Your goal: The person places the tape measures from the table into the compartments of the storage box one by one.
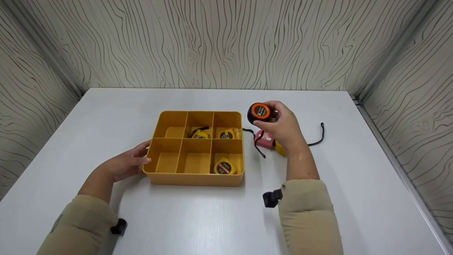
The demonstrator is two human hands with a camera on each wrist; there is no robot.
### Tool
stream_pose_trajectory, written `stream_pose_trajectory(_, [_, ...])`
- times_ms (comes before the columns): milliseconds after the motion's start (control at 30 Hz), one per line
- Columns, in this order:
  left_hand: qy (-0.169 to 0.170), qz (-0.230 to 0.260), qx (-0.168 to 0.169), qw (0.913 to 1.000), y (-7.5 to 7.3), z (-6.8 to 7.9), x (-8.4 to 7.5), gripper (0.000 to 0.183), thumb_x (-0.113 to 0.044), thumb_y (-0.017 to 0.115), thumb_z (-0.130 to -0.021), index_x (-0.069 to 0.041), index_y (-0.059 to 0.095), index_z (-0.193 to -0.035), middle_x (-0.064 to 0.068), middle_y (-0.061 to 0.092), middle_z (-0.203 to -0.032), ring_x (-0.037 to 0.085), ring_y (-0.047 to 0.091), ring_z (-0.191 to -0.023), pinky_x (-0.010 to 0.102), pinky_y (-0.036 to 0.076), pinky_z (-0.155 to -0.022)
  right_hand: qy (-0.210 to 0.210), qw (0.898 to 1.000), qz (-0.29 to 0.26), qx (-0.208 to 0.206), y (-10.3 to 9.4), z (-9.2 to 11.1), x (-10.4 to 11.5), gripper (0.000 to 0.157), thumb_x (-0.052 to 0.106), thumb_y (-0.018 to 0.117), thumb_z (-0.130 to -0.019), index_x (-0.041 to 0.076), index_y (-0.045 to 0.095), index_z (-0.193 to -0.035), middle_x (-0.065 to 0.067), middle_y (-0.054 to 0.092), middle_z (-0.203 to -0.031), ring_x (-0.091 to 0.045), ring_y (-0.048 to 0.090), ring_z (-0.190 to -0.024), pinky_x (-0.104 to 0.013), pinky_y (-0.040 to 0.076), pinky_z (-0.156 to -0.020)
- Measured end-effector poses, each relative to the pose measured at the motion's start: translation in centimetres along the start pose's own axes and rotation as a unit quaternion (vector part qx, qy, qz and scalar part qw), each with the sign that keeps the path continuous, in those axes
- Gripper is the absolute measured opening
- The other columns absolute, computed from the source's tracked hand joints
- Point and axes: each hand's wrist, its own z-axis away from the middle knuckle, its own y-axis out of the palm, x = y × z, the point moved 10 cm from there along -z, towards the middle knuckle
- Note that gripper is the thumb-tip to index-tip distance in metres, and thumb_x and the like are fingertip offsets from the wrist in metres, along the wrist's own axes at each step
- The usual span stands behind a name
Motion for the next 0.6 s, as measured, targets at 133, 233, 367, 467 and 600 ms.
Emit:
stream_pose_trajectory(133, [-0.003,-0.008,0.003,1.0000,0.1,0.0,0.0,0.076,-0.023,0.073,-0.076,-0.044,0.032,-0.137,-0.004,0.030,-0.143,0.019,0.047,-0.120,0.036,0.045,-0.093,-0.008,1.000,0.006,0.017,1.1,-0.1,1.4,0.068,0.034,0.074,-0.075,0.015,0.040,-0.131,-0.008,0.047,-0.128,-0.022,0.050,-0.113,-0.037,0.041,-0.098])
stream_pose_trajectory(233, [-0.005,-0.012,0.005,0.9999,0.1,0.0,0.0,0.076,-0.023,0.073,-0.077,-0.044,0.032,-0.137,-0.005,0.029,-0.143,0.018,0.046,-0.120,0.036,0.045,-0.093,-0.016,0.999,-0.002,0.030,1.9,-0.1,2.3,0.067,0.031,0.074,-0.075,0.014,0.041,-0.131,-0.008,0.048,-0.128,-0.021,0.051,-0.113,-0.034,0.042,-0.096])
stream_pose_trajectory(367, [-0.006,-0.011,0.005,0.9999,0.1,0.1,0.0,0.076,-0.024,0.074,-0.076,-0.045,0.032,-0.136,-0.005,0.029,-0.144,0.018,0.045,-0.122,0.036,0.045,-0.094,-0.025,0.998,-0.019,0.045,2.9,-0.2,3.8,0.066,0.027,0.075,-0.075,0.013,0.042,-0.130,-0.008,0.048,-0.128,-0.020,0.051,-0.112,-0.031,0.043,-0.094])
stream_pose_trajectory(467, [-0.007,-0.011,0.005,0.9999,0.1,0.2,0.0,0.078,-0.024,0.074,-0.075,-0.044,0.031,-0.137,-0.005,0.029,-0.144,0.018,0.044,-0.122,0.036,0.045,-0.093,-0.032,0.998,-0.023,0.053,3.7,-0.2,5.0,0.065,0.028,0.076,-0.073,0.013,0.044,-0.128,-0.007,0.050,-0.126,-0.019,0.052,-0.111,-0.031,0.045,-0.093])
stream_pose_trajectory(600, [-0.006,-0.011,0.010,0.9999,0.2,0.2,-0.1,0.078,-0.023,0.073,-0.077,-0.043,0.030,-0.138,-0.005,0.029,-0.144,0.018,0.044,-0.122,0.035,0.045,-0.093,-0.049,0.997,-0.018,0.062,4.8,-0.3,6.3,0.063,0.027,0.077,-0.073,0.013,0.046,-0.126,-0.005,0.052,-0.123,-0.018,0.054,-0.109,-0.032,0.045,-0.093])
